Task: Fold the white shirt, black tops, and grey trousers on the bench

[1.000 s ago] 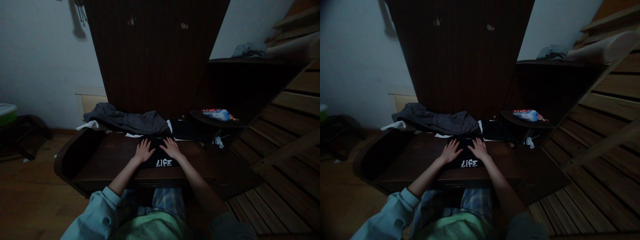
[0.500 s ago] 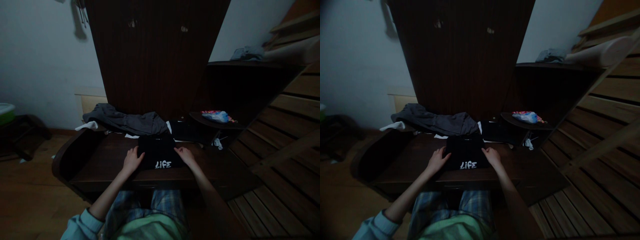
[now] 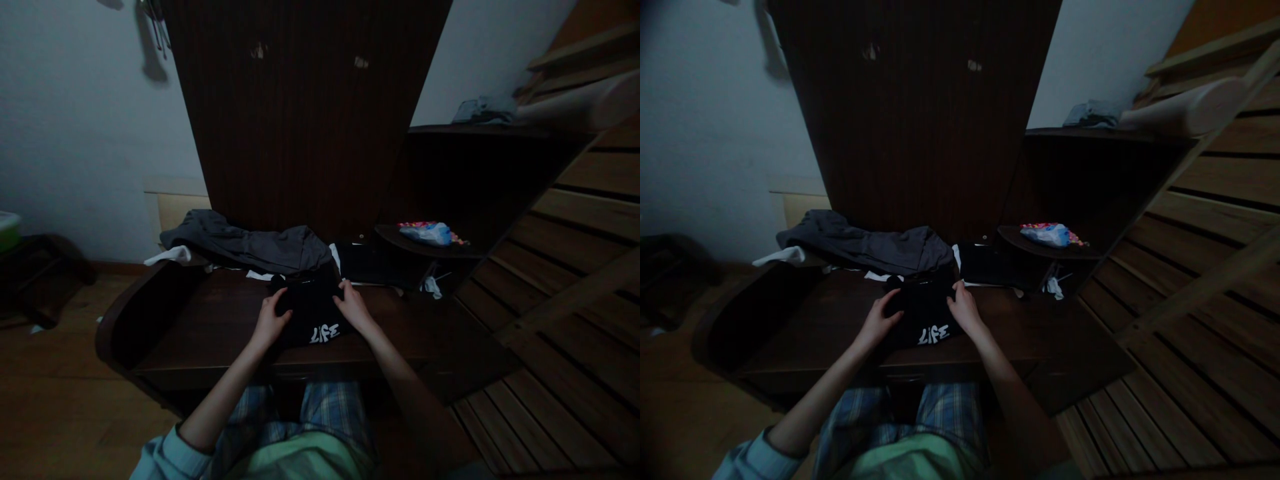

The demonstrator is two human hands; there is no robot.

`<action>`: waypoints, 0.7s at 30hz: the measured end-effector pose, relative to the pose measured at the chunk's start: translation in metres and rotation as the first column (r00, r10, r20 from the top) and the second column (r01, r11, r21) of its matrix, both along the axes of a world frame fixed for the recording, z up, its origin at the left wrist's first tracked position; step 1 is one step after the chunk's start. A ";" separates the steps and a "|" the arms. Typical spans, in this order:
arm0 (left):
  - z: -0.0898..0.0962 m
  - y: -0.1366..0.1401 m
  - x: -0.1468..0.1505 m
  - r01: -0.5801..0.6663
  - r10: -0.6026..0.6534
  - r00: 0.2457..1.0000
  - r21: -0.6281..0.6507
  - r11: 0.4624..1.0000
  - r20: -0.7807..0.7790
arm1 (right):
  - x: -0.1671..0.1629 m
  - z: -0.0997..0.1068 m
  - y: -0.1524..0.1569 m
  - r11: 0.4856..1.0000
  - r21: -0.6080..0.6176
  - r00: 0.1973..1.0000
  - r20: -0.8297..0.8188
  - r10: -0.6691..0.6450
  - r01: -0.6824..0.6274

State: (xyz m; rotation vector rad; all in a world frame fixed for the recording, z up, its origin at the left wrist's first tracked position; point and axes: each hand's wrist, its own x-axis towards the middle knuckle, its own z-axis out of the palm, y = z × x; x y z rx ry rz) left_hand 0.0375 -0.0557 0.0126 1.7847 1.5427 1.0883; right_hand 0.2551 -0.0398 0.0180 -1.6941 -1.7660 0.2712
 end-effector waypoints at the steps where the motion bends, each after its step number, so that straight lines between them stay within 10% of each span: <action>1: 0.004 0.001 0.001 0.004 -0.004 1.000 0.043 0.999 0.014 | 0.002 0.005 0.000 0.999 0.038 0.999 -0.033 0.010 -0.008; 12: 0.063 0.071 0.093 0.218 -0.213 0.976 0.201 0.955 -0.051 | 0.097 0.084 0.046 0.957 0.291 0.997 0.078 -0.020 -0.003; 21: 0.066 0.129 0.182 0.345 -0.331 0.932 0.083 0.935 -0.147 | 0.171 0.081 0.095 0.935 0.271 0.905 0.293 -0.307 0.229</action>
